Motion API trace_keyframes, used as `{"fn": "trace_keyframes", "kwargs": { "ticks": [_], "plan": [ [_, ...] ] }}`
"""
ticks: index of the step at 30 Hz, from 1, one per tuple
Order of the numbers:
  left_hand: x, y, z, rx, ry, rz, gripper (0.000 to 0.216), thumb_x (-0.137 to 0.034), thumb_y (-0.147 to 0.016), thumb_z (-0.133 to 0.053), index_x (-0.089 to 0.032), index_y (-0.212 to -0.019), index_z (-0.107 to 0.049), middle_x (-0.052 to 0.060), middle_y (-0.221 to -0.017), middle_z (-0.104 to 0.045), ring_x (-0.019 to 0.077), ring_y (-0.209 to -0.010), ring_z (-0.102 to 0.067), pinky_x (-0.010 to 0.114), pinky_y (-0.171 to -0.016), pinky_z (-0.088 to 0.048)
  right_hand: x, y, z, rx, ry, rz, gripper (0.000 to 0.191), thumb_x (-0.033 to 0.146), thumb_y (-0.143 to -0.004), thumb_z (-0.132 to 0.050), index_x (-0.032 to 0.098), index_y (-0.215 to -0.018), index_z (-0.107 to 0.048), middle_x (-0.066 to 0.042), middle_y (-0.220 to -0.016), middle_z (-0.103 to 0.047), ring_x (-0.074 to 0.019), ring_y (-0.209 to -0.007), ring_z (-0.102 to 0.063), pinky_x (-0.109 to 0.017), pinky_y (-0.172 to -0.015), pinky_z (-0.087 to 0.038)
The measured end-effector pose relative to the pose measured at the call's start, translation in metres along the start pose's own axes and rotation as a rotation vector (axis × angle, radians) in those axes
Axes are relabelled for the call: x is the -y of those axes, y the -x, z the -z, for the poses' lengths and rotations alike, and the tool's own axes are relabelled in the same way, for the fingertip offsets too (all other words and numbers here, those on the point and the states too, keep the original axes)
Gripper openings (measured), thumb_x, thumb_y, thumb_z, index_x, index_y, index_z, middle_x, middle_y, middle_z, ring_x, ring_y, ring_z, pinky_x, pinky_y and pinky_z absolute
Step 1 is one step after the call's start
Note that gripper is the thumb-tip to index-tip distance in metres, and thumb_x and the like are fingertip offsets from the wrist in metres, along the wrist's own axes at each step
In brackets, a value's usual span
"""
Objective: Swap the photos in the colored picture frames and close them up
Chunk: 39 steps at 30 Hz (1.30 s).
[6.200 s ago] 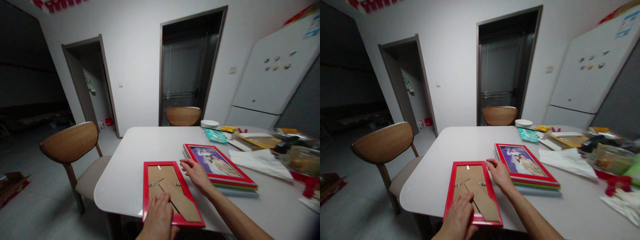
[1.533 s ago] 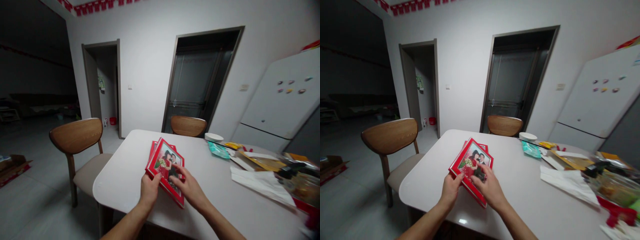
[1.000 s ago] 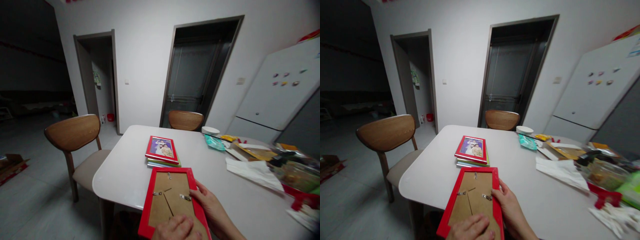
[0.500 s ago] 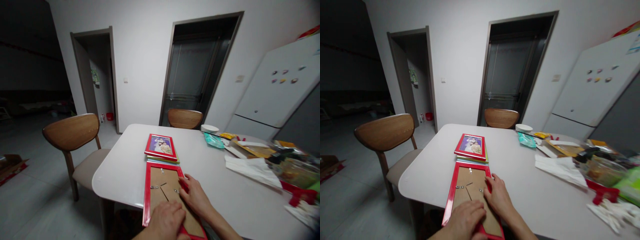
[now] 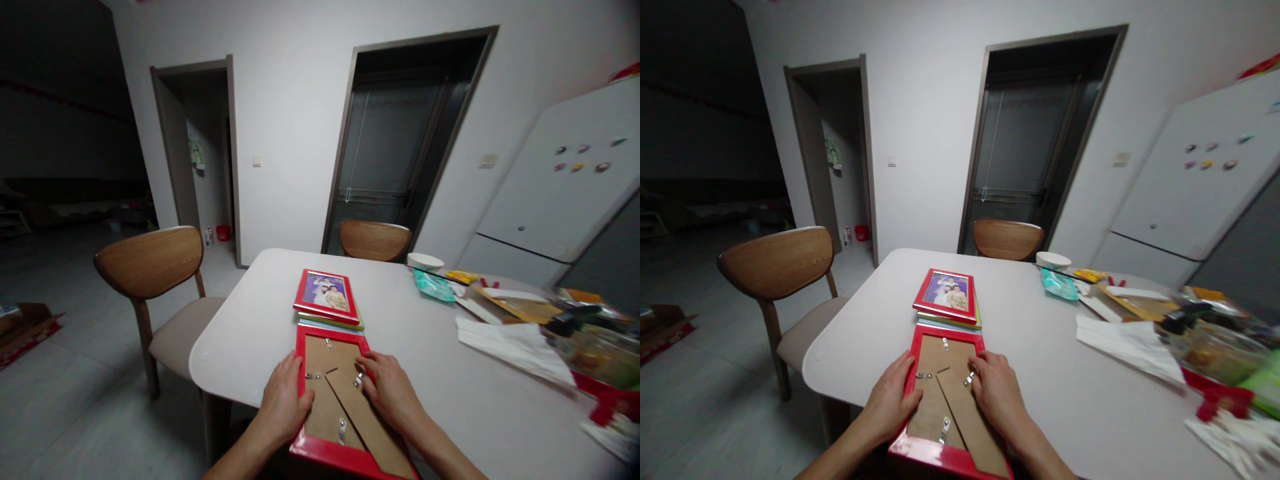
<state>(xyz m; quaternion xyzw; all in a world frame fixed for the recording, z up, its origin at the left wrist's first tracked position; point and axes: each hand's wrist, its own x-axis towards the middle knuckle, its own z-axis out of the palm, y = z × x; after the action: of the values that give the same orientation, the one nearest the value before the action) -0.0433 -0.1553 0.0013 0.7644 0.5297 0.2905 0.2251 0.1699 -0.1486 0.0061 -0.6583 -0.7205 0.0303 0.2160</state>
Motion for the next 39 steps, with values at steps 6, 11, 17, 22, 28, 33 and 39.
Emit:
{"fn": "trace_keyframes", "kwargs": {
  "ticks": [6, 11, 17, 22, 28, 33, 39],
  "plan": [
    [0.001, -0.001, -0.001, -0.026, -0.026, -0.014, 0.048, -0.019, -0.067, -0.043, -0.011, -0.114, -0.047, 0.009, -0.126, -0.041, 0.0188, -0.114, -0.037, 0.028, -0.098, -0.026, 0.029, -0.036, -0.014, 0.022, -0.006, 0.063, 0.028, 0.02, -0.076, -0.038, 0.015, -0.081, -0.065, -0.008, -0.082, -0.061, -0.0181, -0.082, -0.051, -0.027, -0.075, -0.036],
    [0.002, -0.002, -0.002, -0.029, -0.044, -0.026, 0.049, -0.018, -0.067, -0.042, -0.011, -0.115, -0.046, 0.009, -0.125, -0.042, 0.019, -0.114, -0.037, 0.028, -0.098, -0.027, 0.039, -0.053, -0.032, 0.001, -0.014, 0.02, 0.026, 0.019, -0.076, -0.04, 0.016, -0.081, -0.065, -0.009, -0.082, -0.06, -0.0182, -0.081, -0.051, -0.028, -0.074, -0.035],
    [0.004, -0.002, -0.006, -0.05, -0.044, -0.009, 0.048, -0.02, -0.069, -0.042, -0.011, -0.116, -0.046, 0.01, -0.125, -0.042, 0.0193, -0.114, -0.038, 0.029, -0.098, -0.027, 0.046, -0.04, -0.023, 0.007, -0.03, 0.053, 0.025, 0.023, -0.076, -0.044, 0.016, -0.092, -0.062, -0.009, -0.09, -0.058, -0.0181, -0.085, -0.049, -0.028, -0.076, -0.034],
    [0.006, -0.001, -0.007, -0.065, -0.061, -0.03, 0.044, -0.02, -0.072, -0.039, -0.01, -0.114, -0.047, 0.012, -0.123, -0.044, 0.02, -0.113, -0.039, 0.03, -0.097, -0.028, 0.062, -0.019, -0.018, 0.106, -0.149, 0.233, 0.018, 0.032, -0.072, -0.051, 0.02, -0.077, -0.063, -0.005, -0.086, -0.056, -0.0176, -0.084, -0.048, -0.027, -0.074, -0.036],
    [0.004, -0.001, -0.006, -0.047, -0.065, -0.026, 0.046, -0.019, -0.07, -0.04, -0.01, -0.115, -0.047, 0.011, -0.124, -0.043, 0.02, -0.114, -0.039, 0.03, -0.098, -0.028, 0.069, -0.018, -0.03, 0.025, -0.14, 0.158, 0.013, 0.022, -0.073, -0.048, 0.016, -0.069, -0.059, -0.007, -0.079, -0.057, -0.0179, -0.08, -0.05, -0.028, -0.073, -0.036],
    [0.005, -0.001, -0.006, -0.039, -0.062, -0.011, 0.047, -0.021, -0.071, -0.04, -0.008, -0.116, -0.046, 0.013, -0.125, -0.042, 0.0212, -0.114, -0.038, 0.031, -0.098, -0.028, 0.068, -0.011, -0.012, 0.079, -0.252, 0.154, 0.015, 0.023, -0.073, -0.047, 0.018, -0.077, -0.06, -0.006, -0.083, -0.057, -0.0186, -0.086, -0.05, -0.03, -0.078, -0.037],
    [0.005, 0.0, -0.007, -0.058, -0.029, -0.012, 0.048, -0.019, -0.068, -0.042, -0.012, -0.116, -0.045, 0.01, -0.125, -0.042, 0.0196, -0.114, -0.038, 0.03, -0.098, -0.027, 0.051, 0.024, 0.031, 0.43, -0.364, 0.259, 0.027, 0.014, -0.06, -0.055, 0.024, -0.084, -0.063, -0.004, -0.113, -0.047, -0.02, -0.107, -0.041, -0.034, -0.092, -0.029]
  ]
}}
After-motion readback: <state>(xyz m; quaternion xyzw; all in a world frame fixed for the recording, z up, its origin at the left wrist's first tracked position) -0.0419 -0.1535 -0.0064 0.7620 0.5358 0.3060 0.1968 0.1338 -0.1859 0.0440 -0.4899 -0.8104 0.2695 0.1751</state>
